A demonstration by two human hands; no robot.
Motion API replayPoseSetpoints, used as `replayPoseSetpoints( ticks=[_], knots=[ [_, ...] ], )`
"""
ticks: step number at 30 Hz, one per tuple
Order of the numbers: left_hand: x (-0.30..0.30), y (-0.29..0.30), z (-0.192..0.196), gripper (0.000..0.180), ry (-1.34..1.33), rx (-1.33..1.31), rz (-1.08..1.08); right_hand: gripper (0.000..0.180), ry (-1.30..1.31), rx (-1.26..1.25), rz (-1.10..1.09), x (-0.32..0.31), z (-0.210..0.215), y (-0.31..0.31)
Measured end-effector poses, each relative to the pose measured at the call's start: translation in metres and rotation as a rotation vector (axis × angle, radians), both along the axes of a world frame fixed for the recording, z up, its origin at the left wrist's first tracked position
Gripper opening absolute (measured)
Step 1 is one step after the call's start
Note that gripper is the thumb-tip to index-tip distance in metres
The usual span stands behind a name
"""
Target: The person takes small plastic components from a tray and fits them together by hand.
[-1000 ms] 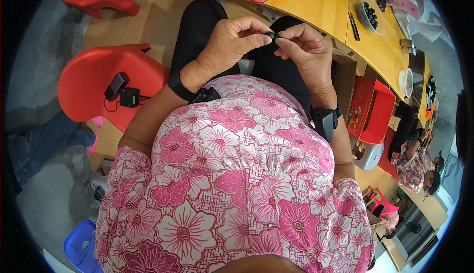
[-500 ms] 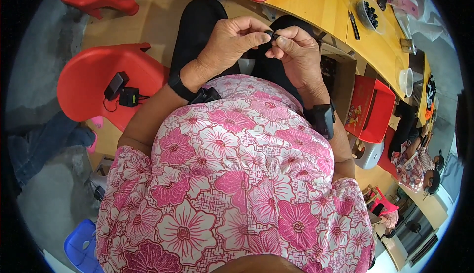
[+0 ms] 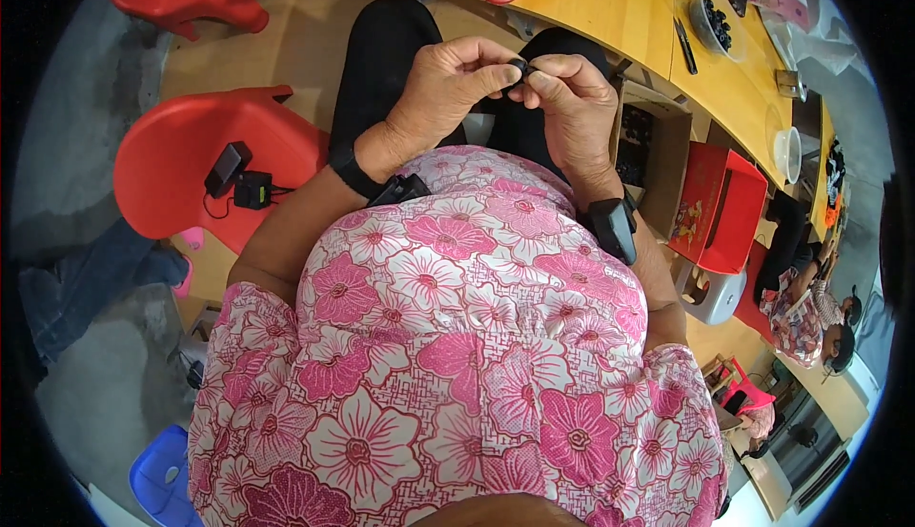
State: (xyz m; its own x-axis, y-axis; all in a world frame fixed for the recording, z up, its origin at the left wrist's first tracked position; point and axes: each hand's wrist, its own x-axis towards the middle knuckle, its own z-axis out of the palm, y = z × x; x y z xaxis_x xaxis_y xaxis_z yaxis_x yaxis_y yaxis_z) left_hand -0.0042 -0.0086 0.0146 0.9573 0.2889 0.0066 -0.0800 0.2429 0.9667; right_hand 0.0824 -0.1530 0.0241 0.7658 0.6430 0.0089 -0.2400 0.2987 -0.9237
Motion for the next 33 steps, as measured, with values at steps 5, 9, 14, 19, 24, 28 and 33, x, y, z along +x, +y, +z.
replayPoseSetpoints(
  ticks=[5,9,14,19,24,28,33],
  knots=[
    [0.000,0.001,-0.001,0.016,-0.017,0.017,-0.010,0.007,0.220,0.065,0.104,0.006,-0.003,-0.002],
    [0.000,0.000,-0.003,0.016,-0.020,0.008,0.007,0.008,0.324,0.131,0.212,0.010,-0.001,-0.003],
    [0.000,-0.001,-0.004,0.019,-0.004,-0.112,-0.021,0.010,0.145,0.036,0.161,0.010,0.001,-0.002],
    [0.001,-0.004,-0.009,0.020,0.000,-0.254,0.001,0.011,-0.073,-0.018,0.016,0.003,0.002,0.004],
    [0.000,-0.002,-0.004,0.019,-0.013,-0.244,-0.023,0.009,0.194,0.073,0.144,0.006,-0.004,0.002],
    [0.000,0.001,-0.007,0.019,-0.055,-0.021,-0.003,0.014,0.440,0.127,0.345,0.011,0.002,0.001],
    [0.003,0.002,-0.008,0.019,-0.127,0.153,0.036,0.025,0.473,0.054,0.447,0.015,0.000,-0.003]
  ],
)
